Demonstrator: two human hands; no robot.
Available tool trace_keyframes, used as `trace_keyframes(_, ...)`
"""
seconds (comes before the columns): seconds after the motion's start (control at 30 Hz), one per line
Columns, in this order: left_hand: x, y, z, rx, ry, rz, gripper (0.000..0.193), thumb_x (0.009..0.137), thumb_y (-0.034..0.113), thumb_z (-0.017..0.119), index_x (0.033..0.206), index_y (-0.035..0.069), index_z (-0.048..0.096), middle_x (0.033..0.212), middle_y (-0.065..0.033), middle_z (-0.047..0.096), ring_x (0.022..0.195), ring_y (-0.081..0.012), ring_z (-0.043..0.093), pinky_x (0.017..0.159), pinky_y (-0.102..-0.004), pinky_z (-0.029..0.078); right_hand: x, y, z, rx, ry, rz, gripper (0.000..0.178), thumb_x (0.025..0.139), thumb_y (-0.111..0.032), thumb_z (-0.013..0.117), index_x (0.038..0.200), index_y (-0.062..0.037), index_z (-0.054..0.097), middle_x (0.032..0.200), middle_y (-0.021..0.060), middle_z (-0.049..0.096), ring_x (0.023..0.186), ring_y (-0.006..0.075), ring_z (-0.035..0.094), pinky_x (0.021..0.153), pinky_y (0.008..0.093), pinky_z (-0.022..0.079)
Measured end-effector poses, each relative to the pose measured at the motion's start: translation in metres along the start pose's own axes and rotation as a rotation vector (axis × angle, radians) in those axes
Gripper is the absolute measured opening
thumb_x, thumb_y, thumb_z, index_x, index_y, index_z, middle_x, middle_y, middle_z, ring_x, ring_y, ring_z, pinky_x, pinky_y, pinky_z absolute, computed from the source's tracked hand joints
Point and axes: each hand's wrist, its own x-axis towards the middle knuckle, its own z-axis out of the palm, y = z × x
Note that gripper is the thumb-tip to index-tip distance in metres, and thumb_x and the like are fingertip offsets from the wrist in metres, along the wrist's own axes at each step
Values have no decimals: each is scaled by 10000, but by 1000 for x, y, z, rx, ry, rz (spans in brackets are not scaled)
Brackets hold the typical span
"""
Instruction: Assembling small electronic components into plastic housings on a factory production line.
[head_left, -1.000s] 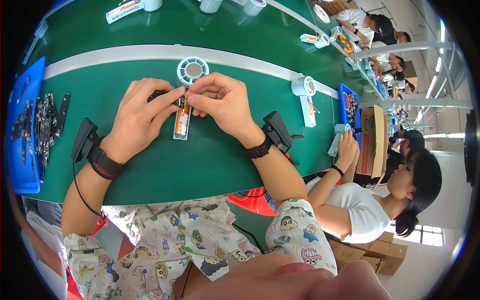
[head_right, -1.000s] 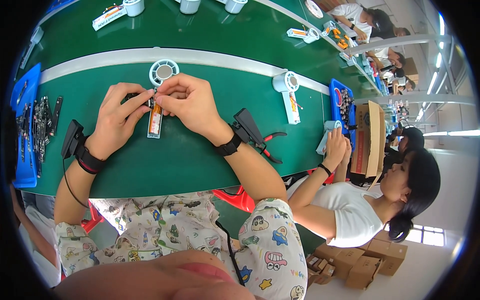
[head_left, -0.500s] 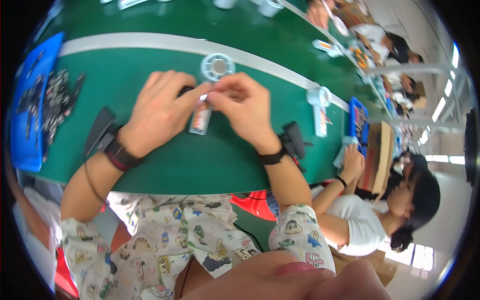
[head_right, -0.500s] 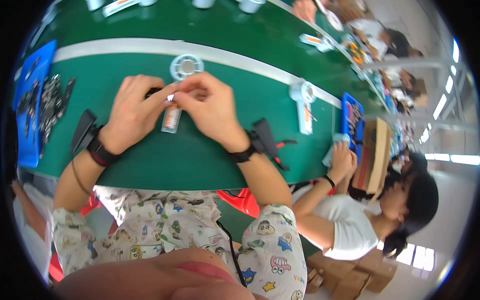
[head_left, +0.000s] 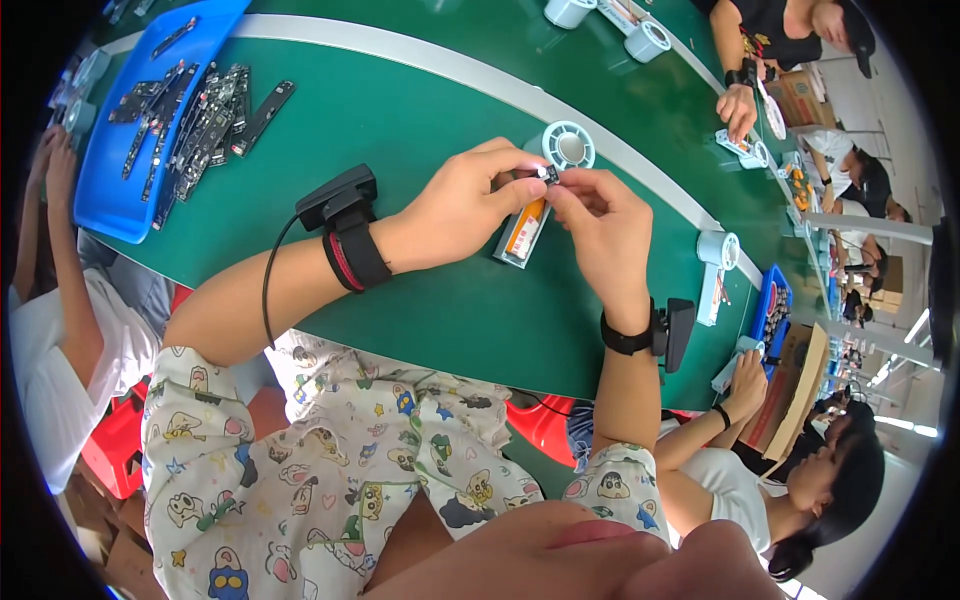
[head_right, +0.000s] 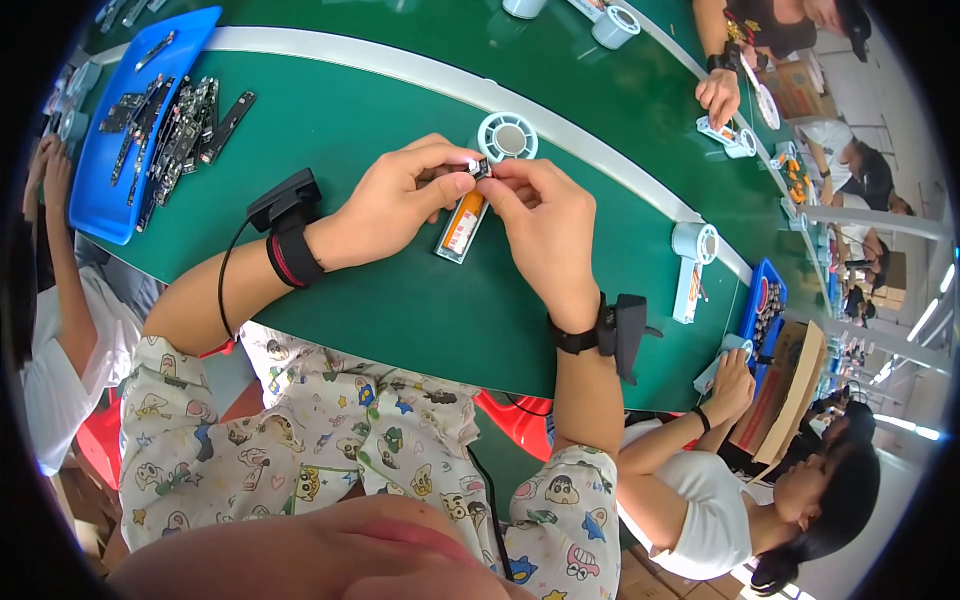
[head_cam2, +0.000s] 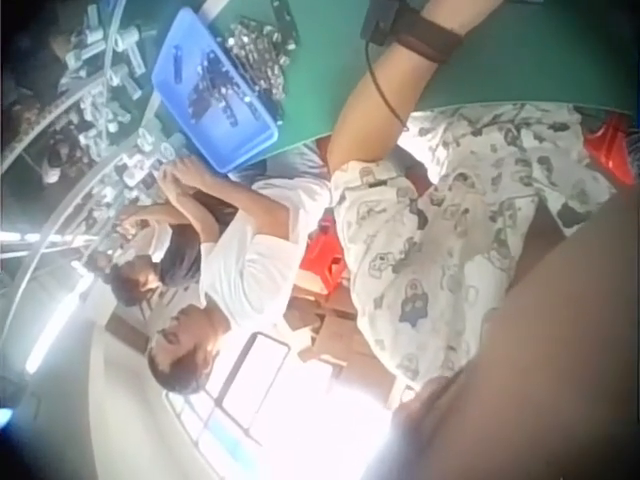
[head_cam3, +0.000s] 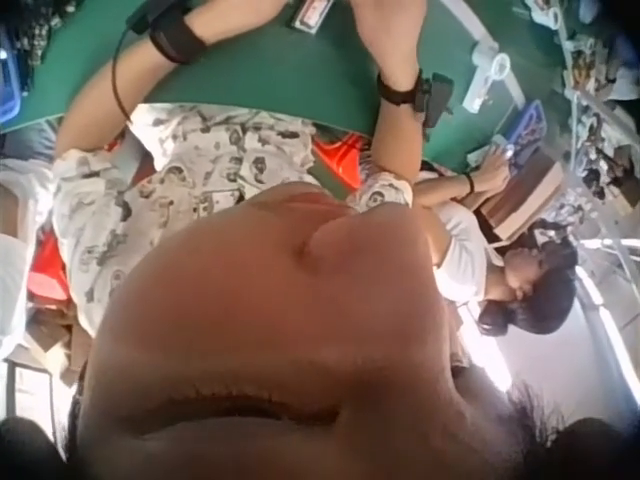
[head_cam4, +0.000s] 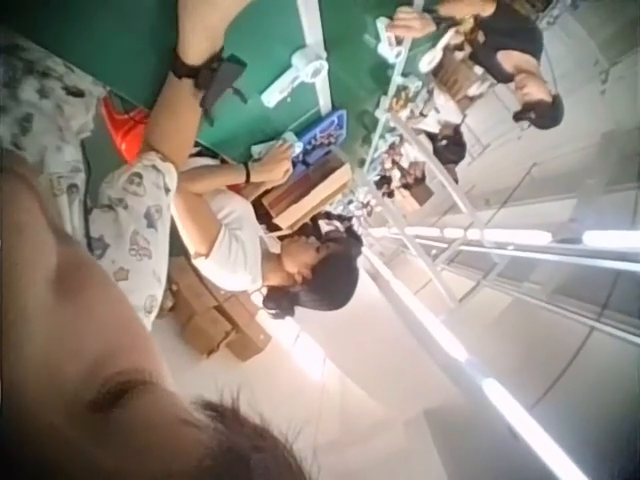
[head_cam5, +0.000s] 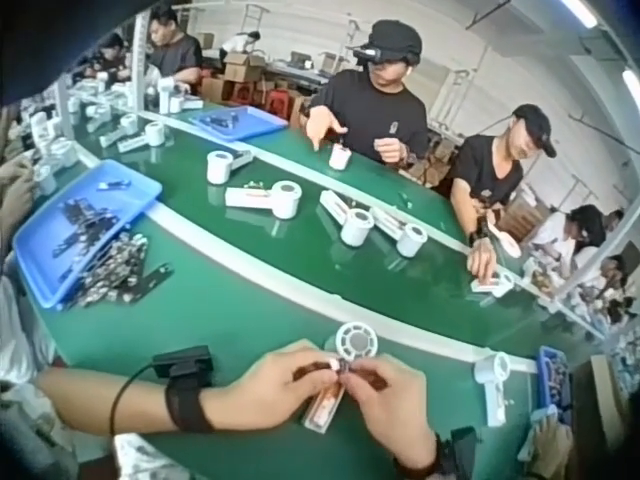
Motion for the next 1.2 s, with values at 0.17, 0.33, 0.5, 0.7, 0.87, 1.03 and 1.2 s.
trace_keyframes(0.17,0,6,6,-39,61,-118,274,998,181,653,1161,-38,677,1003,-116,633,820,-165,607,765,-314,521,-3,3,12,-581,211,-444,135,910,-53,724,1036,-5,714,859,110,663,690,236,677,617,327,533)
trace_keyframes(0.33,-5,5,0,2,57,-219,257,1028,187,638,1188,-15,637,982,-57,653,770,-82,596,658,-265,525,-13,-14,26,-769,212,-515,96,922,-66,699,1004,-18,711,830,129,628,694,309,657,611,367,527)
trace_keyframes(0.5,-7,-3,6,70,77,-128,269,1018,184,651,1186,-26,634,992,-73,657,754,-94,619,643,-272,529,-21,-21,16,-713,91,-362,65,939,-69,676,969,-16,699,845,111,643,711,296,669,610,375,529)
trace_keyframes(0.7,-5,5,2,-7,28,-209,307,1010,198,663,1186,-51,627,993,-85,659,752,-117,642,612,-282,531,-17,-2,27,-492,231,-314,99,951,-68,664,1017,-8,710,896,112,652,699,304,665,618,385,533)
trace_keyframes(0.87,-4,19,-5,-67,-3,-268,321,1013,209,658,1186,-60,626,991,-87,663,749,-123,644,608,-282,536,-10,-2,27,-652,222,-386,122,959,-92,667,1035,-9,713,880,111,655,679,313,665,621,390,533)
trace_keyframes(1.03,-3,22,-5,-149,-38,-316,327,1009,200,654,1203,-62,624,993,-87,675,746,-130,648,621,-280,553,-25,-20,19,-731,79,-342,185,949,-111,681,1106,-14,701,841,122,658,688,322,674,614,402,529)
trace_keyframes(1.2,0,20,-17,-244,-94,-354,315,985,136,655,1211,-81,617,991,-89,680,756,-140,659,627,-287,569,-24,-28,10,-743,-115,-104,253,953,-112,657,1190,-26,680,884,146,670,745,349,684,620,421,527)
